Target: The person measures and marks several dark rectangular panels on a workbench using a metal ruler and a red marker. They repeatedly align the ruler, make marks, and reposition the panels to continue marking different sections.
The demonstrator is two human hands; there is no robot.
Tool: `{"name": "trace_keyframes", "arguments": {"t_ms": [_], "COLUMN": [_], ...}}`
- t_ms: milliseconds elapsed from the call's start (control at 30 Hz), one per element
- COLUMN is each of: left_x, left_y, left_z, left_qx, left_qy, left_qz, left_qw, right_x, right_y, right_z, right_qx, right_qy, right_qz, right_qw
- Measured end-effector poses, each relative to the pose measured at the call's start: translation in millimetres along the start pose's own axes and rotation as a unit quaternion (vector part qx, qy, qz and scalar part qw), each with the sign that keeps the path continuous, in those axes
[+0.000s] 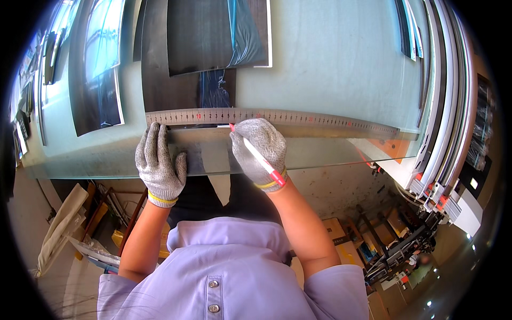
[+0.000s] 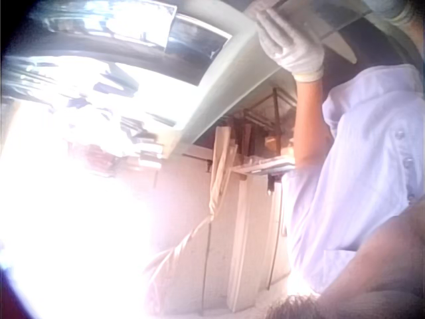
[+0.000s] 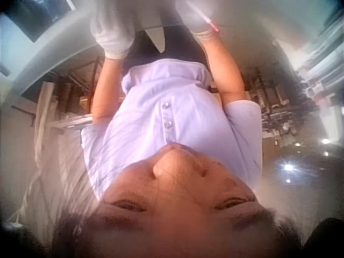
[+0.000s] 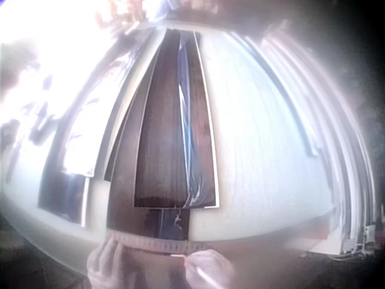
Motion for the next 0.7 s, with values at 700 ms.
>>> {"name": "trace_keyframes", "arguments": {"t_ms": [700], "left_x": [-1.9], "left_y": [1.8], "left_z": [0.5], "left_qx": [-0.003], "left_qy": [-0.001], "left_qz": [0.002], "left_qw": [1.0], "right_x": [0.2], "right_y": [-3.2], "right_z": [-2.9], "right_qx": [0.053], "right_qy": [0.045], "right_qz": [-0.009], "right_qw": [0.998]}}
Point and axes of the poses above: each hand's wrist, its own x-axis towards the middle knuckle, its own y-axis out of the palm, z = x × y, the point moved 5 cm from there along x, towards the middle knuckle, and after that the axes turned 14 degrees about x, right-handed, at the moved point
